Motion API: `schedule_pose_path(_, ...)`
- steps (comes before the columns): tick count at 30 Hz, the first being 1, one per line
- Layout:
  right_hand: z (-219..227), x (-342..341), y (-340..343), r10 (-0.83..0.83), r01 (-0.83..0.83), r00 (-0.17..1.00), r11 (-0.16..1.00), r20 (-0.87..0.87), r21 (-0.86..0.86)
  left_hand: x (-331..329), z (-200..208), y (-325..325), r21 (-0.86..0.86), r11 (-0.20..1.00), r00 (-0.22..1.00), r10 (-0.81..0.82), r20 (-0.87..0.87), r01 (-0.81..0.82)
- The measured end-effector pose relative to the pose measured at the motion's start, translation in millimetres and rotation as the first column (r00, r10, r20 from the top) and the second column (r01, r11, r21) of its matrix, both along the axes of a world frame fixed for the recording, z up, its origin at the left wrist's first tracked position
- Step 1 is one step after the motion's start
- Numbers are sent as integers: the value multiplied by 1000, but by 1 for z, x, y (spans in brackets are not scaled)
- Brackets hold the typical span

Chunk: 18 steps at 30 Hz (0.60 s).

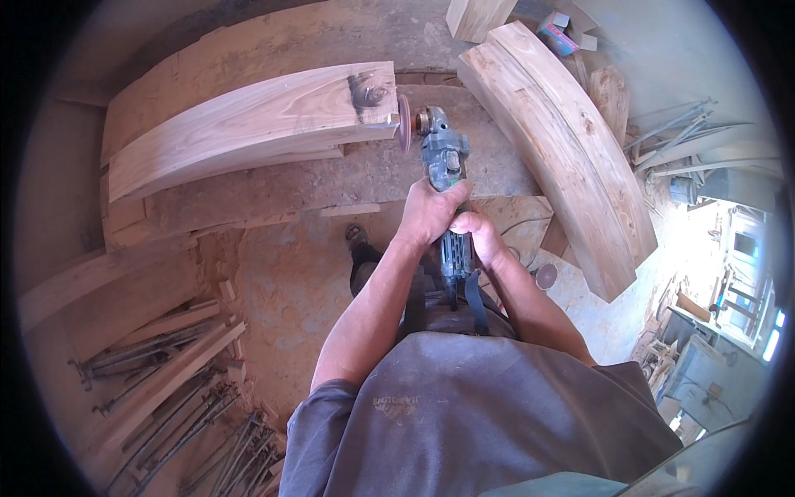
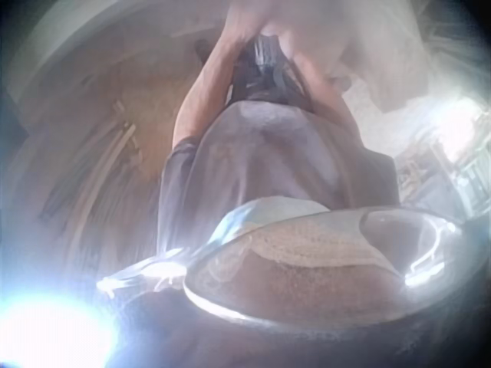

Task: The person uses a nail gun to fasten a small wooden block to a larger plank, then hammers the joint to align it. They flip the plank and use an angle grinder to smooth the surface and edges. The person repeats hammering and grinding on the same plank.

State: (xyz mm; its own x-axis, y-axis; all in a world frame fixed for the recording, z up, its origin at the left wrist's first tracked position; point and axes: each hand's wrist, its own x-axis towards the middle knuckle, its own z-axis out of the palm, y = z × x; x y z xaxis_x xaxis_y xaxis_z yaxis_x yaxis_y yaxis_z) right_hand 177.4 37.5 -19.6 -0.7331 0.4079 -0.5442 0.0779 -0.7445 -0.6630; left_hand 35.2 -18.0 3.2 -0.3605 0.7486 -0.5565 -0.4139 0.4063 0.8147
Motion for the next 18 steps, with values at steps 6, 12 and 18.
schedule_pose_path(6,5,1,1,50,-51,999,998,18,22,1,-2,0,-14,1000,1000,5,12,-5)
schedule_pose_path(12,14,-3,1,23,-22,1000,1000,-15,18,1,-5,0,3,1000,1000,12,27,-13)
schedule_pose_path(18,11,-2,-1,0,0,1000,1000,20,12,2,-7,-2,-3,1000,999,7,53,-7)
